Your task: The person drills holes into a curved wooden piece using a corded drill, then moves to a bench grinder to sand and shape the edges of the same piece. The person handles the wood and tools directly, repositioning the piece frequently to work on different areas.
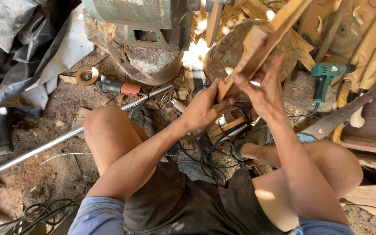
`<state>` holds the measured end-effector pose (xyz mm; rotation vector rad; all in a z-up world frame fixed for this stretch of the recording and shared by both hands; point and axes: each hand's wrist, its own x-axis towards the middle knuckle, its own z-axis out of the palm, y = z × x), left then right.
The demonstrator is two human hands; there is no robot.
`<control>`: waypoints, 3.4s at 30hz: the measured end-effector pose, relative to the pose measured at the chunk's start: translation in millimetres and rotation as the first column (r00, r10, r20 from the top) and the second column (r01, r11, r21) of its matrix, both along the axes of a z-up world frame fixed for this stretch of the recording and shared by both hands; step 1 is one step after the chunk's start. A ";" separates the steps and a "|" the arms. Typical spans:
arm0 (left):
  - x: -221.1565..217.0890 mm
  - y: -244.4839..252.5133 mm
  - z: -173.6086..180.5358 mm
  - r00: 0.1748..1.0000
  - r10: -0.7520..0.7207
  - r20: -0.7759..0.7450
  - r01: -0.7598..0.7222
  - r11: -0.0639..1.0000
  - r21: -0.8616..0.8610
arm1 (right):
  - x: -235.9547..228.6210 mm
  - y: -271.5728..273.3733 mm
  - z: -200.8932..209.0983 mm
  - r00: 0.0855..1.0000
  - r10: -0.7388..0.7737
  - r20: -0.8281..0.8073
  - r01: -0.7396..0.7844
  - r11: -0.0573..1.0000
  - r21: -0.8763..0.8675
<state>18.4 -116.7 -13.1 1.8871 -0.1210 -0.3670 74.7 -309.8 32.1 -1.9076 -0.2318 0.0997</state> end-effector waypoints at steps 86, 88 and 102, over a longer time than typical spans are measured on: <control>62.0 -1.7 -41.2 0.748 0.093 -0.657 -0.657 -0.040 -0.753 | 168.0 98.1 -152.6 0.814 0.025 -0.580 0.311 0.825 0.472; 69.6 -2.2 -44.4 0.767 0.088 -0.636 -0.632 -0.071 -0.772 | 177.0 100.1 -157.5 0.805 0.025 -0.592 0.316 0.828 0.463; 88.2 -1.9 -36.1 0.776 0.124 -0.618 -0.580 -0.244 -0.777 | 199.1 108.0 -156.9 0.783 0.006 -0.622 0.360 0.811 0.461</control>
